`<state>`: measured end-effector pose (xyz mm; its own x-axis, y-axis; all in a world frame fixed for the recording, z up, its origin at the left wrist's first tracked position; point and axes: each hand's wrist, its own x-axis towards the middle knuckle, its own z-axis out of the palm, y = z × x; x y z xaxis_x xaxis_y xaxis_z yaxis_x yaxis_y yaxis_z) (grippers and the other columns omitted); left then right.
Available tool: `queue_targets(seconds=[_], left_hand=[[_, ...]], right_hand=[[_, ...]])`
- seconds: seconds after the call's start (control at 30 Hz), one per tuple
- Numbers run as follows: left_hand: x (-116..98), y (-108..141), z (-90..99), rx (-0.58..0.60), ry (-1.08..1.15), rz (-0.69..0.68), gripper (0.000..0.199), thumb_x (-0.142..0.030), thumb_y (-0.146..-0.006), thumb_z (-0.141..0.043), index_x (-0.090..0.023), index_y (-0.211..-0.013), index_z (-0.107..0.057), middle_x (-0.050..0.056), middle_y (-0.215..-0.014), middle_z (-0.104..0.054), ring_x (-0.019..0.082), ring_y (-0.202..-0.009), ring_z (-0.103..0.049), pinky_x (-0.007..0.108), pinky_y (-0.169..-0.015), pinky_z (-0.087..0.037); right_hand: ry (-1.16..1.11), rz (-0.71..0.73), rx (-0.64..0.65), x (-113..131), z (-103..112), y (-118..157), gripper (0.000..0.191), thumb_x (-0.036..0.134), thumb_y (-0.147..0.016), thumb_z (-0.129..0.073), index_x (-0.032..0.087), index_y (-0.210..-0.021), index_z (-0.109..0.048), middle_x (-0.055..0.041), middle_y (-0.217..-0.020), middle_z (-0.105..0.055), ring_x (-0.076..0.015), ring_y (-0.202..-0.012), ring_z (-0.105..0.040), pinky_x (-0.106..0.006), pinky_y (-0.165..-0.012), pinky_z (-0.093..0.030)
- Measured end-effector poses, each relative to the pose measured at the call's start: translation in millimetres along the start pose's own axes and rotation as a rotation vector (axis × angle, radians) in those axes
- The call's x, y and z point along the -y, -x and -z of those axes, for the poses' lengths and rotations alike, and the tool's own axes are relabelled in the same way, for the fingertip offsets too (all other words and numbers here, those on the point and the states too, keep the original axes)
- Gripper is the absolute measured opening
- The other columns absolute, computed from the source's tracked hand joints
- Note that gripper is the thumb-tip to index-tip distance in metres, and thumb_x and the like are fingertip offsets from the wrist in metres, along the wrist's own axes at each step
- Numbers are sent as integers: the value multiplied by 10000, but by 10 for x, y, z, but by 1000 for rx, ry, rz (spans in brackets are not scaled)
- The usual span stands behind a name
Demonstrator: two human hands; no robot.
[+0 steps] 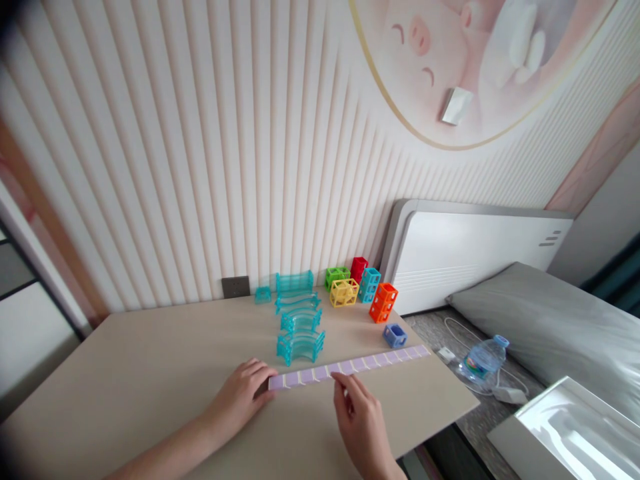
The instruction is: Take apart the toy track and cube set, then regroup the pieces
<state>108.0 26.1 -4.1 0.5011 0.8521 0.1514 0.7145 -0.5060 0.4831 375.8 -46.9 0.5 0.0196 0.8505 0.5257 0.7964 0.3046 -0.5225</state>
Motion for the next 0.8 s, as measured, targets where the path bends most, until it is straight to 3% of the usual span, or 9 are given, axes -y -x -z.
queue_targets(seconds=[0.1, 0.2, 0.3, 0.43, 0.53, 0.6, 0.7, 0.8], left_hand=[[69, 25, -93, -65, 29, -29, 337, -237, -866, -725, -227, -1199, -675, 65, -1146, -728, 292, -1106, -650, 464, -1005, -517], [241, 167, -107, -178, 106, -206, 619, -306, -911, -674, -266, -1482, -441, 100, -1395, -618, 293, -1286, -580, 454, -1092, -492], [417, 393, 24, -271, 150, -345, 673, -277, -965, -580, -298, -1563, -272, 118, -1480, -543, 292, -1373, -518, 460, -1130, -473], [624, 710, 260, -365, 178, -338, 802, -354, -956, -571, -241, -1613, -125, 192, -1556, -426, 372, -1441, -431, 537, -1122, -472], [781, 880, 327, -432, 204, -310, 879, -487, -972, -527, -288, -1625, 26, 178, -1659, -251, 414, -1507, -303, 617, -1130, -428], [853, 942, 312, -415, 262, -321, 932, -592, -948, -522, -345, -1615, 80, 145, -1695, -169, 427, -1512, -283, 644, -1121, -419], [874, 970, 247, -329, 353, -320, 943, -630, -926, -523, -417, -1600, 101, 90, -1706, -175, 420, -1491, -336, 634, -1120, -425], [847, 961, 213, -237, 391, -293, 827, -532, -974, -470, -453, -1598, 68, 34, -1697, -232, 361, -1468, -405, 567, -1142, -439]], right_hand=[[-116, 187, 136, 444, -122, -142, 235, 240, -1017, -479, 218, -1111, -693, -10, -743, -678, -121, -547, -604, -204, -551, -472], [-184, 358, 221, 853, -276, -358, 236, 173, -993, -486, 229, -1119, -678, -27, -821, -712, -133, -638, -657, -222, -652, -517], [-274, 515, 248, 1165, -518, -605, 287, 142, -975, -484, 235, -1201, -636, -61, -992, -743, -179, -899, -717, -266, -799, -555], [-371, 762, 243, 1433, -907, -828, 339, 197, -984, -462, 226, -1307, -558, -92, -1119, -701, -181, -1022, -691, -290, -876, -570], [-414, 809, 230, 1528, -1133, -812, 392, 304, -1002, -438, 226, -1383, -486, -118, -1186, -655, -214, -1109, -654, -345, -939, -564], [-455, 781, 281, 1519, -1238, -710, 436, 387, -1025, -393, 240, -1434, -423, -134, -1286, -608, -236, -1206, -610, -380, -1005, -538], [-477, 769, 367, 1401, -1369, -497, 500, 507, -1039, -328, 292, -1491, -329, -134, -1362, -558, -253, -1244, -598, -379, -1007, -547], [-448, 720, 411, 1250, -1486, -347, 585, 585, -1007, -392, 319, -1514, -273, -143, -1362, -562, -281, -1207, -637, -368, -954, -585]])
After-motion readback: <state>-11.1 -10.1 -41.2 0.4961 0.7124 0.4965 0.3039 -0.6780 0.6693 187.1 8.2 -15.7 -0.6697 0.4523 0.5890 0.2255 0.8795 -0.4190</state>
